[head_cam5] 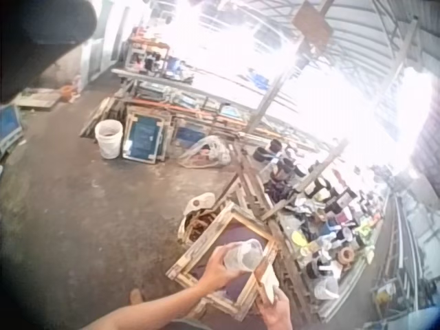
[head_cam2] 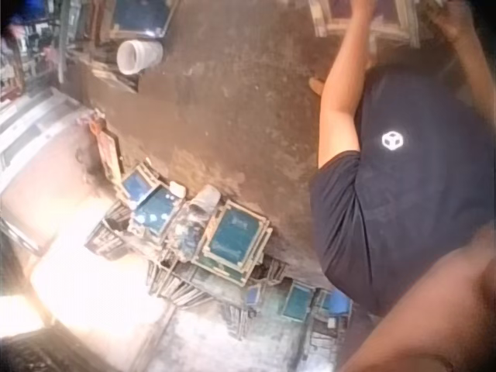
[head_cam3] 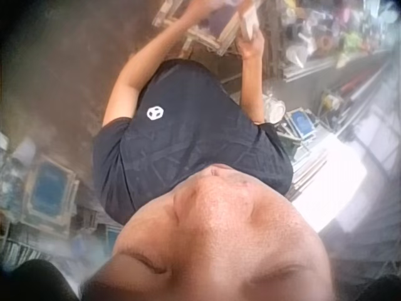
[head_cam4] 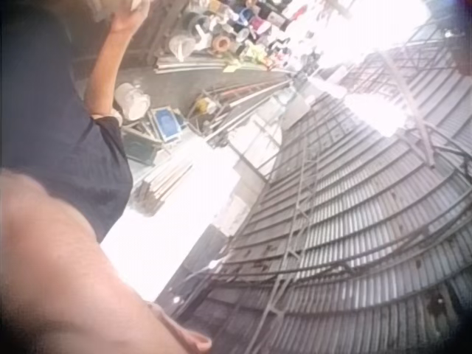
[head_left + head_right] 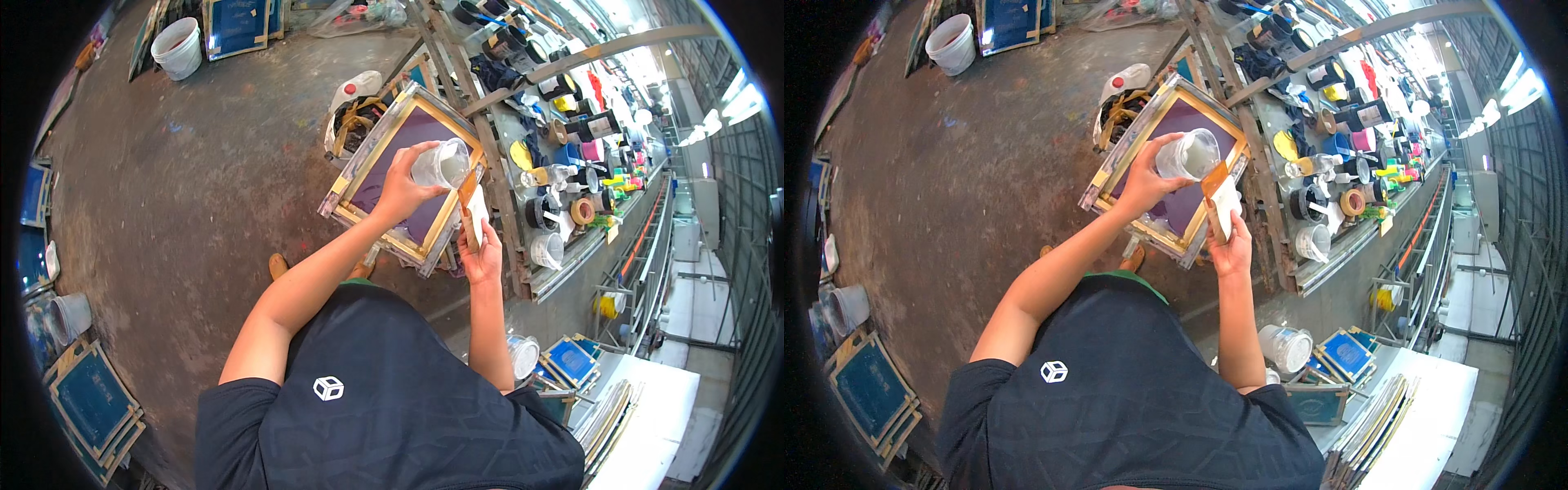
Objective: The person prepares a screen printing frame by pouring and spreading black ink with a squeegee. They then move the frame to a conveyor and pull the ink across the mesh to print a design onto a white t-shirt.
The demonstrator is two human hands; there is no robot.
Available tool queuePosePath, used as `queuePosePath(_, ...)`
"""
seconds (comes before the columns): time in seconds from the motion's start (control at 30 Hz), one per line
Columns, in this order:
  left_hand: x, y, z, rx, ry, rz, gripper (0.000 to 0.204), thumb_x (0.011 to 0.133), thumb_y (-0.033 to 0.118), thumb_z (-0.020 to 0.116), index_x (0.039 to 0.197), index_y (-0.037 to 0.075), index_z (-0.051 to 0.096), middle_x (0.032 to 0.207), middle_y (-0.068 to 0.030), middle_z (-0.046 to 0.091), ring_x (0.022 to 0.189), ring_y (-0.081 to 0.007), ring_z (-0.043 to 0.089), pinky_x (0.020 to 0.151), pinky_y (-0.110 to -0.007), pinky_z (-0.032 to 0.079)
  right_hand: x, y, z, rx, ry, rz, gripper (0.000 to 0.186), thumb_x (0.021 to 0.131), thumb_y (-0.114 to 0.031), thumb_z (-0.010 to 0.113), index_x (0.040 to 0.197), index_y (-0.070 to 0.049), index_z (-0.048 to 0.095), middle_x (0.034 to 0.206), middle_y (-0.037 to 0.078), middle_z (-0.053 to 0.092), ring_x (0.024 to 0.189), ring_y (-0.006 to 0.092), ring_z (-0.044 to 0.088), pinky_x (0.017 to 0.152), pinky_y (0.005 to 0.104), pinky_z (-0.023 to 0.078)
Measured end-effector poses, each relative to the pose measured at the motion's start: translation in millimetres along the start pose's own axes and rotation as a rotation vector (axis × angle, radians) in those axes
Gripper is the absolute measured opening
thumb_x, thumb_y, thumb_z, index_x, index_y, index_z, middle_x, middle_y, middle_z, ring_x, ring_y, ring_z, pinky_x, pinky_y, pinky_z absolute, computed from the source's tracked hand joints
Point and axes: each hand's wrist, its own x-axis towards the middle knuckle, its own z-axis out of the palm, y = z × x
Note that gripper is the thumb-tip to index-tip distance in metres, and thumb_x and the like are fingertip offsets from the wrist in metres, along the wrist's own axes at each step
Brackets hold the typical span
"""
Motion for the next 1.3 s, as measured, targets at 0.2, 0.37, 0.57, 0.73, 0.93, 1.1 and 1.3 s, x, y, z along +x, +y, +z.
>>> queuePosePath(0.2, -7.2, 4.7, -4.7, -0.074, 0.014, 0.058, 0.086, 0.065, 0.001, 0.089, 0.141, 0.011, 0.051, 0.136, -0.0086, 0.053, 0.125, -0.021, 0.056, 0.105, -0.035, 0.047, 11.0, -7.7, 0.8, -0.006, 0.175, -0.106, 0.034, 0.099, -0.016, 0.058, 0.127, 0.001, 0.052, 0.114, 0.015, 0.065, 0.096, 0.0265, 0.065, 0.076, 0.0359, 0.059)
queuePosePath(0.37, -9.6, 15.5, -27.0, -0.413, 0.055, 0.002, 0.089, 0.064, 0.006, 0.091, 0.142, 0.009, 0.049, 0.136, -0.0084, 0.054, 0.122, -0.0201, 0.056, 0.102, -0.035, 0.049, 41.3, -0.8, -23.0, -0.311, 0.248, -0.247, 0.035, 0.098, -0.017, 0.061, 0.13, -0.006, 0.052, 0.117, 0.011, 0.065, 0.108, 0.0236, 0.063, 0.086, 0.0412, 0.055)
queuePosePath(0.57, -19.3, 24.1, -70.5, -0.504, 0.164, -0.102, 0.088, 0.07, -0.006, 0.085, 0.145, 0.007, 0.04, 0.137, -0.0109, 0.052, 0.126, -0.0232, 0.055, 0.105, -0.038, 0.049, 61.7, 50.3, -29.0, -1.683, -0.028, -0.691, 0.036, 0.084, -0.015, 0.075, 0.117, -0.003, 0.068, 0.091, 0.016, 0.072, 0.083, 0.0274, 0.07, 0.075, 0.0373, 0.054)
queuePosePath(0.73, -31.9, 39.2, -85.6, -0.472, 0.238, -0.166, 0.087, 0.072, -0.009, 0.081, 0.145, 0.006, 0.038, 0.134, -0.0114, 0.053, 0.125, -0.0236, 0.056, 0.105, -0.037, 0.05, 99.0, 104.4, -32.6, -1.928, -0.327, -0.858, 0.033, 0.081, -0.019, 0.072, 0.114, -0.018, 0.07, 0.093, 0.006, 0.072, 0.088, 0.0284, 0.065, 0.079, 0.0426, 0.052)
queuePosePath(0.93, -50.6, 40.0, -100.1, -0.416, 0.301, -0.212, 0.086, 0.072, -0.009, 0.081, 0.145, 0.005, 0.037, 0.136, -0.0127, 0.053, 0.125, -0.024, 0.056, 0.104, -0.038, 0.05, 134.0, 143.7, -23.2, -2.025, -0.507, -0.918, 0.03, 0.081, -0.019, 0.069, 0.11, -0.02, 0.072, 0.092, -0.001, 0.072, 0.087, 0.0214, 0.061, 0.075, 0.0382, 0.048)
queuePosePath(1.1, -60.8, 25.3, -117.2, -0.331, 0.346, -0.165, 0.084, 0.078, -0.01, 0.075, 0.15, 0.006, 0.033, 0.141, -0.0165, 0.049, 0.124, -0.0292, 0.057, 0.095, -0.042, 0.059, 142.4, 158.3, -8.9, -2.087, -0.619, -0.931, 0.031, 0.078, -0.018, 0.071, 0.109, -0.023, 0.074, 0.099, -0.006, 0.073, 0.093, 0.0175, 0.06, 0.079, 0.0367, 0.046)
queuePosePath(1.3, -59.4, 26.7, -121.6, -0.328, 0.349, -0.171, 0.084, 0.078, -0.009, 0.076, 0.149, 0.006, 0.033, 0.141, -0.0166, 0.049, 0.124, -0.0299, 0.057, 0.089, -0.041, 0.061, 145.2, 173.0, -6.2, -2.123, -0.774, -0.861, 0.032, 0.076, -0.02, 0.073, 0.108, -0.024, 0.075, 0.103, -0.008, 0.073, 0.097, 0.0165, 0.06, 0.083, 0.036, 0.046)
